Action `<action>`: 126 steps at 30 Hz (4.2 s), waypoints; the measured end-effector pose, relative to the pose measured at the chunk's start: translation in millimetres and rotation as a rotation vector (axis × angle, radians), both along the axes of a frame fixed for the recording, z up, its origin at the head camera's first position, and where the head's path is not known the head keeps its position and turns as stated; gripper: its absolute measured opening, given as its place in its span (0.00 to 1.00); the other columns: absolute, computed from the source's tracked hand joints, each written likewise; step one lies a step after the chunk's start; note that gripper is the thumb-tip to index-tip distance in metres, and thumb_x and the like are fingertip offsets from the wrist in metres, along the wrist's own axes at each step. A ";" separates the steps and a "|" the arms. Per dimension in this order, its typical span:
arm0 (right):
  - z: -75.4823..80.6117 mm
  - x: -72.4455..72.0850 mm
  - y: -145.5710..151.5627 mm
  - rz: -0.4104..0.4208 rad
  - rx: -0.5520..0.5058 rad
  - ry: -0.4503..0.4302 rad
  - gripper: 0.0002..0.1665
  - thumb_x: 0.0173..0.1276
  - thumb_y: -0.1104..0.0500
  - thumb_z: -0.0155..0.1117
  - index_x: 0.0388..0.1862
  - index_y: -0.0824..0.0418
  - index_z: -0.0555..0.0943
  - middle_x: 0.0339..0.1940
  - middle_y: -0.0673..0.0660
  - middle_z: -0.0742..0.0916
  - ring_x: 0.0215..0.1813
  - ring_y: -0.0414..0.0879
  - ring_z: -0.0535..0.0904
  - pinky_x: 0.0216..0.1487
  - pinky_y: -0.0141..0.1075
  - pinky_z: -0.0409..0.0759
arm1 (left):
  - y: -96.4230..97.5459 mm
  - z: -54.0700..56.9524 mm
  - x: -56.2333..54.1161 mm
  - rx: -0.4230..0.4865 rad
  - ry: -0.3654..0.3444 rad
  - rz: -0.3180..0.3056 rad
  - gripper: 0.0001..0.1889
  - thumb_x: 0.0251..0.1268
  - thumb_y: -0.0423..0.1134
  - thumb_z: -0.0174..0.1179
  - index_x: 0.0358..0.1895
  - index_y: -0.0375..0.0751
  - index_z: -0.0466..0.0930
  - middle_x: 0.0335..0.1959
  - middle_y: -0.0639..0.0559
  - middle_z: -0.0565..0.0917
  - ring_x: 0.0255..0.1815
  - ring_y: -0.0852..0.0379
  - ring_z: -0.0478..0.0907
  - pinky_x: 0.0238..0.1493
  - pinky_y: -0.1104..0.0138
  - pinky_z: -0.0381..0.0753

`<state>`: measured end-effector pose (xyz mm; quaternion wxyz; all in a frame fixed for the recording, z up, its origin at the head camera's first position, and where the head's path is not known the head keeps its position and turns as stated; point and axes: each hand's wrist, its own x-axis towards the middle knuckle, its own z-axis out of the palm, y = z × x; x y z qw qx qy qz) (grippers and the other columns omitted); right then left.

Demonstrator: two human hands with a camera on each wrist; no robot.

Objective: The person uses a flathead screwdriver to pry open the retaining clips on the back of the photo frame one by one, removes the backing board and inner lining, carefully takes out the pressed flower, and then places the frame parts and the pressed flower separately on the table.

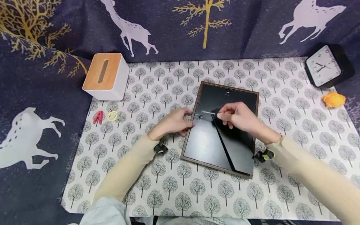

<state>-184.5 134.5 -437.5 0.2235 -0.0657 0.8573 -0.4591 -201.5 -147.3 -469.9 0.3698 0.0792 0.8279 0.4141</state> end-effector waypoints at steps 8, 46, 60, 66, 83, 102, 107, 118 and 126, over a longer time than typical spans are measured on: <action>-19.0 -30.6 -5.0 0.064 0.035 -0.010 0.13 0.82 0.55 0.66 0.48 0.65 0.86 0.26 0.50 0.87 0.25 0.43 0.80 0.22 0.33 0.77 | 5.2 -7.8 -6.2 0.026 -0.007 0.064 0.30 0.82 0.38 0.63 0.80 0.39 0.63 0.36 0.40 0.87 0.23 0.51 0.88 0.37 0.59 0.99; -31.9 -46.5 -26.1 0.163 -0.057 -0.024 0.05 0.71 0.67 0.65 0.39 0.67 0.87 0.21 0.51 0.82 0.21 0.41 0.72 0.21 0.30 0.72 | -15.0 -7.1 8.7 0.135 -0.183 0.063 0.43 0.79 0.33 0.65 0.84 0.50 0.46 0.40 0.39 0.86 0.29 0.44 0.92 0.44 0.58 0.99; -35.0 -43.5 -25.1 0.140 -0.080 -0.034 0.05 0.73 0.65 0.67 0.39 0.68 0.87 0.23 0.52 0.82 0.23 0.42 0.74 0.23 0.30 0.76 | -16.6 -7.8 9.1 0.117 -0.179 0.054 0.42 0.78 0.34 0.65 0.83 0.51 0.47 0.44 0.39 0.87 0.32 0.43 0.93 0.50 0.61 0.99; -37.3 -43.6 -26.2 0.124 -0.114 -0.023 0.07 0.74 0.64 0.70 0.40 0.69 0.87 0.22 0.50 0.83 0.22 0.41 0.74 0.23 0.30 0.76 | -17.5 -8.5 8.8 0.125 -0.171 0.055 0.40 0.79 0.33 0.65 0.82 0.50 0.49 0.42 0.39 0.87 0.30 0.44 0.92 0.45 0.59 0.99; -40.0 -40.9 -24.8 0.102 -0.198 -0.064 0.10 0.75 0.65 0.70 0.43 0.74 0.86 0.23 0.50 0.83 0.24 0.40 0.74 0.23 0.29 0.75 | -17.2 -10.5 9.2 0.145 -0.163 0.044 0.38 0.78 0.32 0.64 0.80 0.48 0.50 0.42 0.39 0.86 0.30 0.43 0.92 0.45 0.59 1.00; -37.9 -40.7 -26.4 0.137 -0.096 0.031 0.06 0.74 0.65 0.68 0.40 0.68 0.88 0.23 0.51 0.84 0.22 0.39 0.73 0.22 0.29 0.73 | -15.0 -9.6 8.5 0.127 -0.166 0.045 0.39 0.78 0.32 0.65 0.81 0.48 0.49 0.42 0.39 0.86 0.30 0.43 0.92 0.47 0.61 0.99; -37.4 -39.5 -23.9 0.126 -0.100 0.026 0.06 0.73 0.66 0.68 0.41 0.68 0.88 0.23 0.51 0.84 0.22 0.40 0.74 0.22 0.30 0.76 | -13.4 -10.4 8.1 0.138 -0.188 0.048 0.40 0.78 0.32 0.65 0.81 0.49 0.48 0.42 0.39 0.86 0.30 0.43 0.92 0.47 0.60 0.99; -41.3 -41.8 -23.1 0.122 -0.159 0.016 0.06 0.73 0.66 0.69 0.41 0.70 0.88 0.23 0.51 0.84 0.22 0.40 0.74 0.23 0.29 0.76 | -16.3 -15.5 5.8 0.142 -0.169 0.041 0.41 0.78 0.33 0.65 0.81 0.48 0.46 0.43 0.39 0.86 0.30 0.43 0.92 0.46 0.58 0.99; -42.4 -41.3 -26.2 0.110 -0.186 -0.010 0.07 0.73 0.66 0.70 0.42 0.72 0.88 0.23 0.50 0.83 0.23 0.39 0.73 0.23 0.28 0.75 | -17.1 -13.2 6.3 0.154 -0.178 0.037 0.40 0.78 0.33 0.66 0.80 0.48 0.47 0.44 0.39 0.86 0.30 0.43 0.92 0.46 0.57 1.00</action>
